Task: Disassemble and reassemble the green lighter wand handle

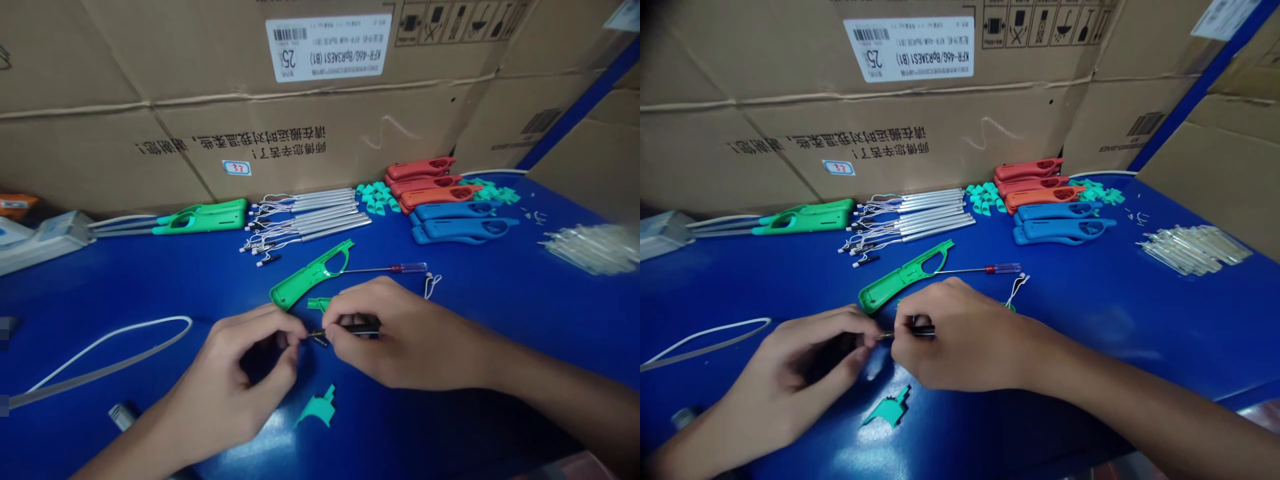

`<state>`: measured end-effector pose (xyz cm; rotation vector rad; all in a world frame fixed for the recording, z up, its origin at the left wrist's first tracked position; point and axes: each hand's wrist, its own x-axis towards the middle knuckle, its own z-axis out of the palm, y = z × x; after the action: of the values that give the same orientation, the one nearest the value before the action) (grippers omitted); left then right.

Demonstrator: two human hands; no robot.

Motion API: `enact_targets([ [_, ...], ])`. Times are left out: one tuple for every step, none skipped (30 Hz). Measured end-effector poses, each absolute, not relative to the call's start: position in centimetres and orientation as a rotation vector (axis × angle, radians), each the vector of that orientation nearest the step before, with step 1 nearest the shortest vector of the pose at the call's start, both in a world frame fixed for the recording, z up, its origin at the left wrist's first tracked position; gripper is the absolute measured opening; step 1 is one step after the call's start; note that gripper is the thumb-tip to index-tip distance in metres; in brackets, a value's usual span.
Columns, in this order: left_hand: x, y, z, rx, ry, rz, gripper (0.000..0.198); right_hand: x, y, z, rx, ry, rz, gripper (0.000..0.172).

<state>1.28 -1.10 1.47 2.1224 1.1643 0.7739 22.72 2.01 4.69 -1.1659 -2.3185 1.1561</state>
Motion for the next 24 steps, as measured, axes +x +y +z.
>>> enact_targets([
  [1.4,-1.1,1.4,2.181,1.151,0.769,0.013,22.8,2.1,4.7,-1.157,-2.325,1.15,0.015],
  [1.4,-1.1,1.3,2.226,1.141,0.763,0.013,22.8,2.3,4.7,-1.147,-2.337,1.147,0.016],
  [1.5,-1.1,1.2,2.258,1.135,0.738,0.014,22.9,2.4,4.7,-1.141,-2.349,1.144,0.017],
  [1.6,-1.1,1.2,2.28,1.133,0.703,0.016,22.9,2.5,4.7,-1.148,-2.357,1.135,0.018],
  [1.7,-1.1,1.1,2.297,1.127,0.669,0.017,23.0,2.5,4.7,-1.164,-2.358,1.123,0.019],
  [1.7,-1.1,1.0,2.309,1.119,0.642,0.017,23.1,2.6,4.6,-1.18,-2.362,1.117,0.019],
  [1.8,-1.1,0.9,2.316,1.11,0.623,0.017,23.1,2.6,4.6,-1.189,-2.366,1.118,0.019],
  [1.8,-1.1,0.9,2.321,1.101,0.616,0.017,23.2,2.7,4.5,-1.187,-2.374,1.124,0.02],
  [1.9,-1.1,0.8,2.323,1.093,0.619,0.017,23.2,2.7,4.5,-1.18,-2.383,1.129,0.02],
  [1.9,-1.1,0.8,2.32,1.09,0.636,0.017,23.2,2.7,4.4,-1.169,-2.393,1.131,0.021],
  [1.8,-1.1,0.8,2.311,1.091,0.656,0.016,23.3,2.8,4.3,-1.165,-2.399,1.123,0.021],
  [1.7,-1.0,0.8,2.297,1.095,0.684,0.015,23.3,2.8,4.2,-1.166,-2.402,1.109,0.021],
  [1.6,-1.0,0.9,2.277,1.102,0.716,0.013,23.3,2.8,4.2,-1.171,-2.402,1.098,0.02],
  [1.4,-1.0,0.9,2.251,1.12,0.746,0.012,23.3,2.8,4.1,-1.181,-2.403,1.094,0.02],
  [1.3,-0.9,1.0,2.222,1.148,0.775,0.011,23.3,2.8,4.1,-1.191,-2.403,1.093,0.02],
  [1.1,-0.9,1.0,2.19,1.185,0.805,0.011,23.3,2.8,4.2,-1.199,-2.403,1.094,0.019],
  [0.9,-0.9,1.1,2.158,1.224,0.838,0.01,23.3,2.8,4.2,-1.208,-2.401,1.091,0.019],
  [0.7,-0.8,1.1,2.126,1.265,0.872,0.009,23.3,2.8,4.3,-1.216,-2.4,1.088,0.019],
  [0.6,-0.8,1.2,2.094,1.301,0.9,0.008,23.3,2.8,4.4,-1.222,-2.397,1.083,0.019],
  [0.6,-0.8,1.3,2.066,1.325,0.925,0.007,23.3,2.8,4.5,-1.222,-2.399,1.079,0.019],
  [0.6,-0.9,1.4,2.041,1.342,0.943,0.006,23.3,2.8,4.6,-1.216,-2.402,1.078,0.019],
  [0.6,-0.9,1.4,2.023,1.351,0.953,0.006,23.3,2.7,4.7,-1.211,-2.405,1.077,0.019],
  [0.7,-1.0,1.5,2.011,1.354,0.953,0.006,23.2,2.7,4.7,-1.203,-2.408,1.077,0.019],
  [0.8,-1.0,1.5,2.004,1.351,0.953,0.006,23.2,2.7,4.7,-1.199,-2.408,1.076,0.019],
])
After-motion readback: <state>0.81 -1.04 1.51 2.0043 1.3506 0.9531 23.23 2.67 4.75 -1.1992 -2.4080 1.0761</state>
